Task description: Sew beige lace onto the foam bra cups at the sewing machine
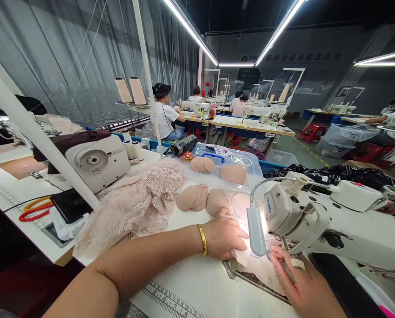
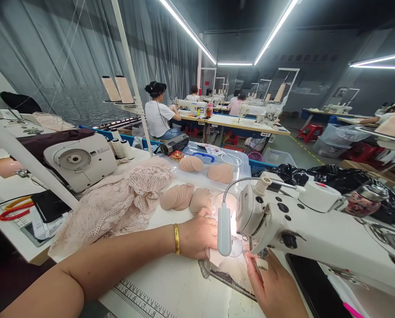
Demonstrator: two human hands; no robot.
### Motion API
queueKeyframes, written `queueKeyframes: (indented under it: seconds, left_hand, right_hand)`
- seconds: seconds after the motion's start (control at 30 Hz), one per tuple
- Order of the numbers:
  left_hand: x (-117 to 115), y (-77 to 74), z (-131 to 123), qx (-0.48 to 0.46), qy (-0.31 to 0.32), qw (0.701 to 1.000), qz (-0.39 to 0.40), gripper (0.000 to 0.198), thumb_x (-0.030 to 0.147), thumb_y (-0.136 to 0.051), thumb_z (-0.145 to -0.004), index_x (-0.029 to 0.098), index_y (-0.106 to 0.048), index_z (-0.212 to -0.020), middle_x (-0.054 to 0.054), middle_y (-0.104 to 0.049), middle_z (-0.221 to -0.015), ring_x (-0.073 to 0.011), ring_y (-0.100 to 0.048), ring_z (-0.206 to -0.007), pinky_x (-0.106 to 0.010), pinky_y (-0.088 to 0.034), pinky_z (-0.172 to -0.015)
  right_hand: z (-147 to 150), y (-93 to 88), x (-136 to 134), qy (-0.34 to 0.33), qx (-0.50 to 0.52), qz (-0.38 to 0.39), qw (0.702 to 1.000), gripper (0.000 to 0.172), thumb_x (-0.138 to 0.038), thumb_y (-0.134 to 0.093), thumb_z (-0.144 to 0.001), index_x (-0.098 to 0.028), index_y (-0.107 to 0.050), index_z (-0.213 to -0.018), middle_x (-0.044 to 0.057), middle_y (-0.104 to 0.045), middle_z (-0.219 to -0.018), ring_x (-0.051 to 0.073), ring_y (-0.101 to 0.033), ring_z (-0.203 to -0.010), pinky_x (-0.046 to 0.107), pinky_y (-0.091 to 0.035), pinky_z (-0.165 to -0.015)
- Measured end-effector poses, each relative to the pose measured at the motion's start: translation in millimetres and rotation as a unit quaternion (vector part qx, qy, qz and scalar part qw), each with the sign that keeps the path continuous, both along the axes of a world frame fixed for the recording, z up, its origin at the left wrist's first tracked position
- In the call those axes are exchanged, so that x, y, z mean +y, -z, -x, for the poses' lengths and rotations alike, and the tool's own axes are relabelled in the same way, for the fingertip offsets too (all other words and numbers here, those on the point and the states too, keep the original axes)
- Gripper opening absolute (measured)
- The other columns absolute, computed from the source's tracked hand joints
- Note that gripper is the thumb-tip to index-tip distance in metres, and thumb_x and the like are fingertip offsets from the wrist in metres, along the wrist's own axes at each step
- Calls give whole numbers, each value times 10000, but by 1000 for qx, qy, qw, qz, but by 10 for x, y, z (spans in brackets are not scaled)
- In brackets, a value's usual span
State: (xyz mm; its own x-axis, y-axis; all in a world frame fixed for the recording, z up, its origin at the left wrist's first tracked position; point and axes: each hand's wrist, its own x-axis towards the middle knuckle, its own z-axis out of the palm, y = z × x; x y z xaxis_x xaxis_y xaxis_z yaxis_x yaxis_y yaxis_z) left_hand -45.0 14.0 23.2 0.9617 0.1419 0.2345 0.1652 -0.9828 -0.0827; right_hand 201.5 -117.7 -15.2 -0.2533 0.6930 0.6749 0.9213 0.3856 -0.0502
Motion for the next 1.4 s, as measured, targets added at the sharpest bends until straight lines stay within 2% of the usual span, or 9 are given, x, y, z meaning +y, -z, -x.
queueKeyframes:
  seconds: [0.13,0.3,0.43,0.5,0.77,0.97,1.07,1.27,1.4]
  left_hand:
    - [-41,10,14,-7,12,999,29,133,295,-619,-913,218,-703,-844,-51,-738,-1012,-251,-605,-897,-493,-279,-901]
    - [-107,0,41,-1,14,1000,7,57,200,-638,-844,208,-683,-809,-50,-713,-954,-223,-579,-815,-505,-272,-910]
    - [-162,15,65,-11,23,1000,-3,128,232,-608,-891,211,-667,-780,-34,-692,-922,-209,-577,-805,-508,-282,-932]
    - [-200,-2,78,-16,27,999,-7,176,261,-595,-927,213,-669,-775,-24,-679,-887,-204,-574,-790,-502,-295,-934]
    - [-353,-69,106,-9,65,998,19,206,311,-628,-944,199,-658,-774,-7,-691,-900,-195,-565,-784,-528,-274,-930]
    - [-305,16,20,-28,46,998,13,210,232,-590,-936,171,-626,-737,-7,-674,-824,-200,-570,-778,-526,-267,-914]
    - [-251,2,-27,-23,36,999,9,208,218,-606,-918,164,-628,-719,-24,-675,-817,-203,-564,-769,-507,-276,-892]
    - [-143,-13,-96,-4,8,1000,21,196,253,-599,-964,179,-677,-800,-40,-705,-902,-222,-583,-837,-503,-301,-916]
    - [-78,-30,-111,13,-20,999,28,214,273,-595,-972,179,-690,-804,-48,-701,-890,-228,-598,-867,-489,-326,-924]
  right_hand:
    - [-22,-2,-21,-4,-4,27,1000,329,-433,-419,-1085,-246,-684,-1137,108,-785,-1033,269,-775,-931,357,-636,-755]
    - [-25,-83,-55,-42,-30,78,996,232,-333,-459,-1066,-281,-647,-1192,20,-791,-921,196,-748,-666,261,-579,-539]
    - [45,-178,-70,-125,-22,107,986,237,-243,-450,-1043,-314,-662,-1121,-3,-764,-897,178,-738,-713,254,-592,-646]
    - [98,-225,-75,-150,-23,129,980,254,-235,-443,-1040,-318,-679,-1086,0,-718,-833,172,-700,-668,250,-572,-622]
    - [205,-287,-67,-165,-58,133,975,255,-179,-418,-1026,-280,-646,-975,4,-604,-762,151,-617,-625,215,-469,-506]
    - [164,-138,-25,-121,-75,80,987,255,-223,-377,-1082,-256,-626,-1121,-3,-642,-786,132,-611,-549,235,-480,-486]
    - [121,29,-8,-71,-57,79,993,283,-275,-354,-1104,-276,-629,-1174,15,-697,-846,157,-680,-643,239,-482,-472]
    - [86,265,-29,43,-50,144,987,374,-411,-325,-1123,-305,-589,-1367,65,-759,-1142,184,-695,-630,296,-384,-383]
    - [66,351,-40,75,-53,167,982,408,-428,-315,-1121,-314,-557,-1429,72,-775,-1165,217,-709,-650,324,-405,-413]
